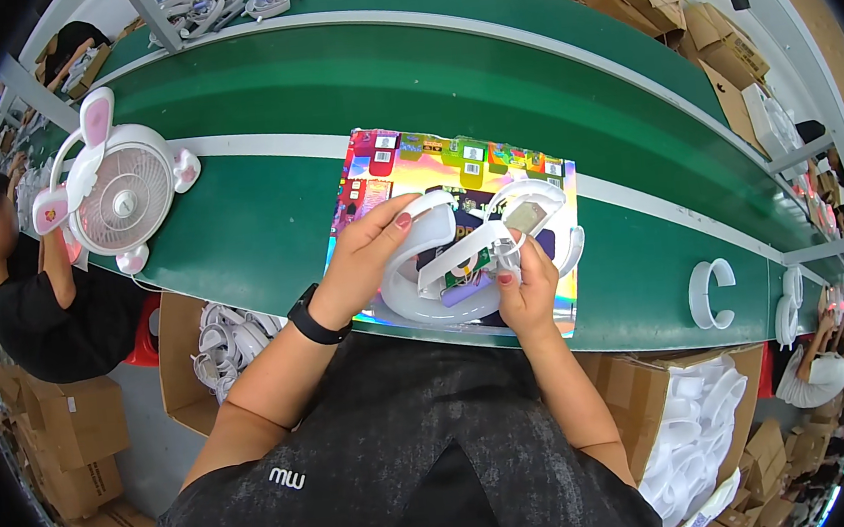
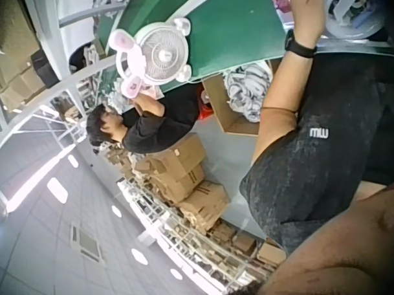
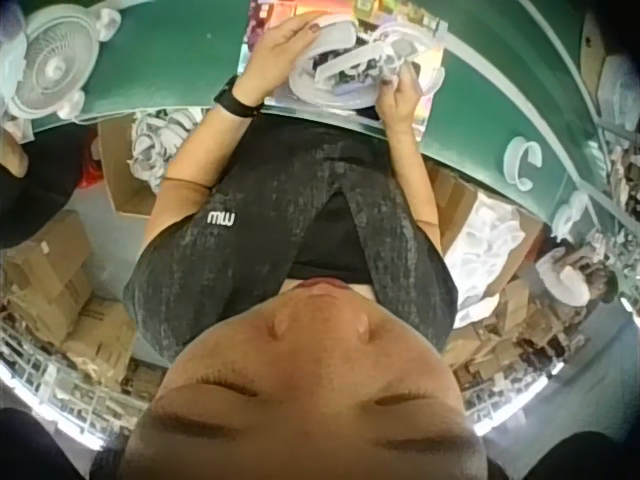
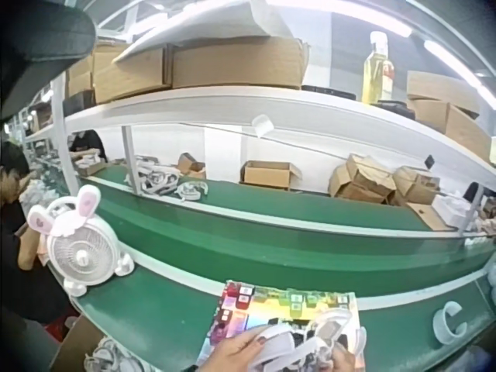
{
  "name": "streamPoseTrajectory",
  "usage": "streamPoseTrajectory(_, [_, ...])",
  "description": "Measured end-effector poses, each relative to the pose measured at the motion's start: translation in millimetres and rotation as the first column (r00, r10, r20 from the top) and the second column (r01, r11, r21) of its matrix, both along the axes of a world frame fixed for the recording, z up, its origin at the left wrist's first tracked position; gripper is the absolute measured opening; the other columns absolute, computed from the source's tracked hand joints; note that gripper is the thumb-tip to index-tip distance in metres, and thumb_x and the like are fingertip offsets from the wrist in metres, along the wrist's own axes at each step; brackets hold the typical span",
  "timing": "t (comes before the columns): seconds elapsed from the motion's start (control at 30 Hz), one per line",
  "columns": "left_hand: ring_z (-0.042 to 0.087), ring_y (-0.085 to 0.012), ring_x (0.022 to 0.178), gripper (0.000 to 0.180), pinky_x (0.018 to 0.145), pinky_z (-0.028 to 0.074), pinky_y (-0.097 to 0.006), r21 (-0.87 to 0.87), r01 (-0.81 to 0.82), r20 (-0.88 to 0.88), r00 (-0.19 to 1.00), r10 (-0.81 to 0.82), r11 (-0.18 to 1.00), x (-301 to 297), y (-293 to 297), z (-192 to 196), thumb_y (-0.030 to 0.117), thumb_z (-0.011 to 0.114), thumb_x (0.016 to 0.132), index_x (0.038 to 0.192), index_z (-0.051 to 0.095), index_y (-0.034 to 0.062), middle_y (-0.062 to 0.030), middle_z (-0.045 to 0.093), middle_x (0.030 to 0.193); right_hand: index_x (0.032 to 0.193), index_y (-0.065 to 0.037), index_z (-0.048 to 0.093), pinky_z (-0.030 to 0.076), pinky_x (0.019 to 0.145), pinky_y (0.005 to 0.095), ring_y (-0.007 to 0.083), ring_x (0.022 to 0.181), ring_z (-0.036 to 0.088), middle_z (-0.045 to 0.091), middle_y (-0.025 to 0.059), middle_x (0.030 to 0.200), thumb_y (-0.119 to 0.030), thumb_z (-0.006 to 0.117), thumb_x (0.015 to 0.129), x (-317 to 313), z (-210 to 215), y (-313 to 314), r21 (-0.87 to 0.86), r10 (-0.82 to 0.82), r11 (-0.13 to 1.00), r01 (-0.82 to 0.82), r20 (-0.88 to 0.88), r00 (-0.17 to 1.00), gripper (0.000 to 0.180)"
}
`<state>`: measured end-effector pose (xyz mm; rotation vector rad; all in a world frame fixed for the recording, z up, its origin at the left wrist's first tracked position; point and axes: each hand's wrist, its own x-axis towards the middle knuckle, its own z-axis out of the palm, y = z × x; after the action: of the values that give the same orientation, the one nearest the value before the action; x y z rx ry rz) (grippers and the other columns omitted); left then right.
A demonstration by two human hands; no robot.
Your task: Assembling circular LED lighting fixtures by snapping plastic components together and managing internal wiring.
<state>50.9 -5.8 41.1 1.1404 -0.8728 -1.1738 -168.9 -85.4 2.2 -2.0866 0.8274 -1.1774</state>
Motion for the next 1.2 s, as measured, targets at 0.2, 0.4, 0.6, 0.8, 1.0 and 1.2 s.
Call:
streamPoseTrajectory(0.2, [0.059, -0.0377, 0.109, 0.050, 0.095, 0.046, -0.040, -0.268, -0.084, 0.520, 0.826, 0.217, 0.960, -7, 7, 13, 0.030, 0.062, 0.093, 0.131, 0.055, -0.0024, -0.0241, 0.062, 0.116, 0.116, 0.004, 0.058, 0.051, 0.077, 0.0386, 0.0384, 0.087, 0.064, 0.064, 0.0210, 0.099, -0.045, 0.057, 0.094, 5, 10, 0, -0.100, -0.023, 0.995, 0.009, -0.145, 0.989, 0.054])
streamPoseTrajectory(0.4, [0.063, -0.0311, 0.095, 0.047, 0.084, 0.049, -0.035, -0.177, -0.043, 0.752, 0.638, 0.164, 0.983, -7, 8, 34, 0.021, 0.076, 0.077, 0.115, 0.061, -0.0008, -0.0154, 0.063, 0.103, 0.117, 0.004, 0.058, 0.051, 0.074, 0.0392, 0.0380, 0.084, 0.063, 0.063, 0.0197, 0.097, -0.042, 0.059, 0.093, 10, 13, 6, -0.061, -0.011, 0.998, 0.001, -0.163, 0.987, 0.052])
streamPoseTrajectory(0.6, [0.064, -0.0238, 0.090, 0.037, 0.079, 0.050, -0.032, -0.190, -0.010, 0.610, 0.782, 0.126, 0.982, 2, 2, 10, 0.013, 0.074, 0.080, 0.112, 0.064, 0.0000, -0.0120, 0.066, 0.099, 0.107, 0.002, 0.063, 0.048, 0.065, 0.0380, 0.0364, 0.073, 0.062, 0.062, 0.0169, 0.081, -0.038, 0.058, 0.094, 17, 18, 8, 0.007, 0.001, 1.000, -0.001, -0.066, 0.998, 0.042])
streamPoseTrajectory(0.8, [0.067, -0.0219, 0.084, 0.040, 0.074, 0.052, -0.031, -0.117, -0.055, 0.678, 0.725, 0.120, 0.992, 11, -7, 8, 0.021, 0.074, 0.085, 0.116, 0.065, -0.0023, -0.0127, 0.068, 0.099, 0.093, -0.001, 0.064, 0.046, 0.061, 0.0394, 0.0365, 0.068, 0.061, 0.060, 0.0164, 0.074, -0.034, 0.055, 0.097, 28, 19, 13, 0.166, -0.028, 0.985, 0.043, -0.095, 0.995, 0.035])
streamPoseTrajectory(1.0, [0.059, -0.0140, 0.104, 0.058, 0.089, 0.049, -0.030, -0.018, -0.064, 0.103, 0.993, 0.066, 0.998, 13, 0, -6, 0.015, 0.072, 0.089, 0.139, 0.046, 0.0005, -0.0092, 0.063, 0.115, 0.086, 0.002, 0.062, 0.043, 0.058, 0.0364, 0.0248, 0.059, 0.054, 0.056, 0.0148, 0.066, -0.034, 0.048, 0.102, 27, 3, 6, 0.385, -0.138, 0.914, 0.126, 0.003, 0.990, 0.042])
streamPoseTrajectory(1.2, [0.059, -0.0122, 0.093, 0.072, 0.084, 0.047, -0.027, -0.003, -0.174, 0.055, 0.983, 0.174, 0.985, -27, 31, -31, 0.006, 0.065, 0.090, 0.150, 0.025, 0.0031, -0.0063, 0.062, 0.101, 0.086, 0.003, 0.061, 0.039, 0.060, 0.0247, 0.0062, 0.067, 0.046, 0.057, -0.0005, 0.071, -0.039, 0.038, 0.107, 17, 7, -2, 0.500, -0.143, 0.854, 0.142, -0.036, 0.989, 0.052])
